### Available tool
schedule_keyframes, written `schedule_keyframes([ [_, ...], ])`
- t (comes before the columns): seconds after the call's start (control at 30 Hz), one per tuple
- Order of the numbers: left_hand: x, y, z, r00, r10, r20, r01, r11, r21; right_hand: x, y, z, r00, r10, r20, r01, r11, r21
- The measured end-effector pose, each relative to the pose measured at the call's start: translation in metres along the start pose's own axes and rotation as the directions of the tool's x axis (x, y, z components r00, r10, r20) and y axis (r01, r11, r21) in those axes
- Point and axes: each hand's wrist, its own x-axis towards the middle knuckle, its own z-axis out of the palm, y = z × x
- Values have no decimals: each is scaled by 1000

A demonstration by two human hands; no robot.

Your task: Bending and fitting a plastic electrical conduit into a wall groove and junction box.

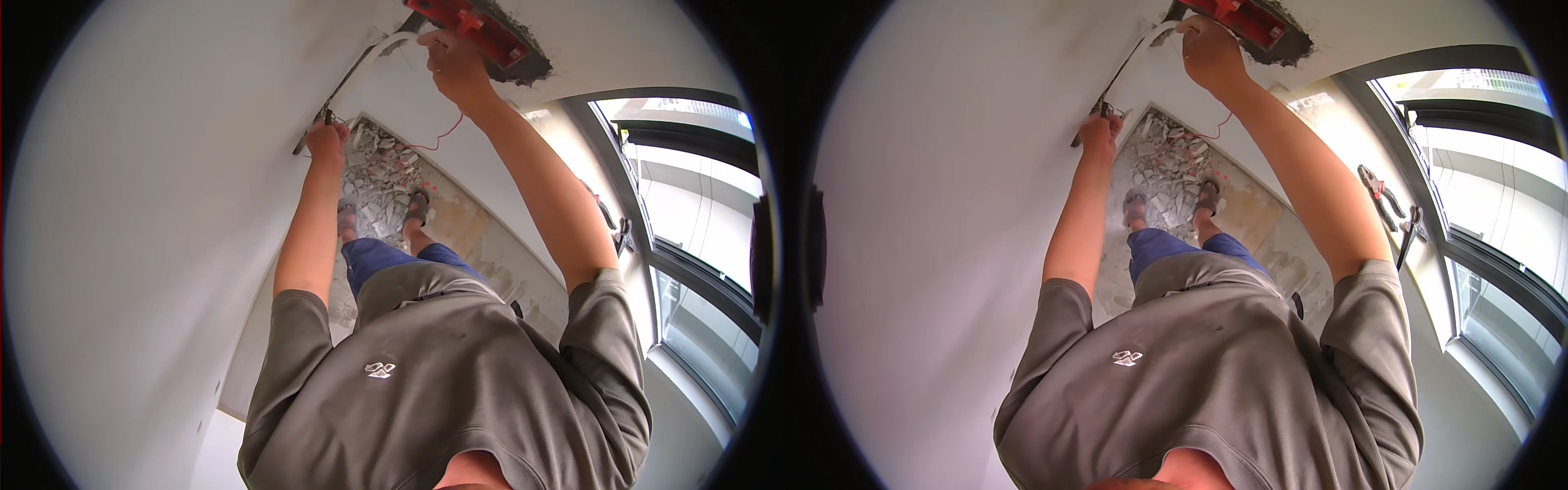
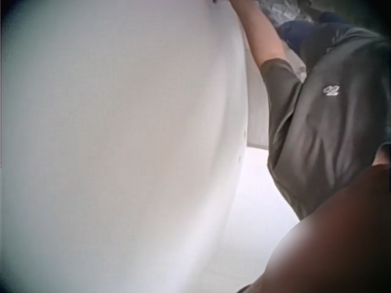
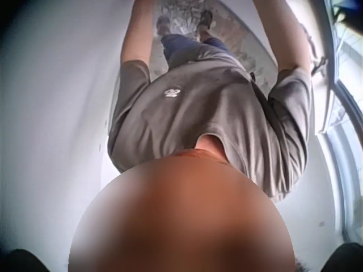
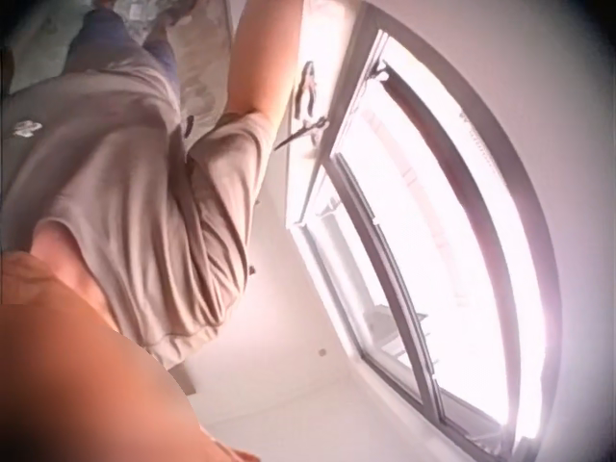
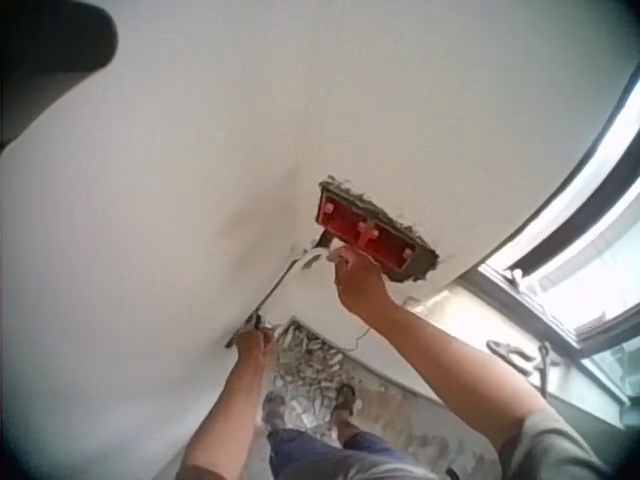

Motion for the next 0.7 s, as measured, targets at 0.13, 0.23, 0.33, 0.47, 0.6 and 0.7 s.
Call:
schedule_keyframes([
  [0.13, 19, 6, -5, 999, -10, -33, 10, 1000, 8, -12, -7, 10, 996, -50, 72, 56, 995, -84],
  [0.23, 16, 3, 7, 999, -23, -50, 21, 999, -35, -13, -5, 9, 999, -25, 43, 29, 994, -107],
  [0.33, 22, 4, 4, 996, -51, -70, 38, 985, -170, -13, -3, 13, 999, -3, 48, 10, 987, -158],
  [0.47, 40, 1, -18, 990, -97, -106, 74, 977, -201, -7, 0, 28, 996, 9, 92, 4, 990, -138],
  [0.6, 41, -4, -12, 979, -170, -112, 130, 945, -301, 17, 14, 34, 997, 21, 70, -11, 990, -142],
  [0.7, 43, -2, -13, 969, -220, -113, 177, 935, -307, 38, 16, 40, 987, 153, 54, -146, 982, -121],
])
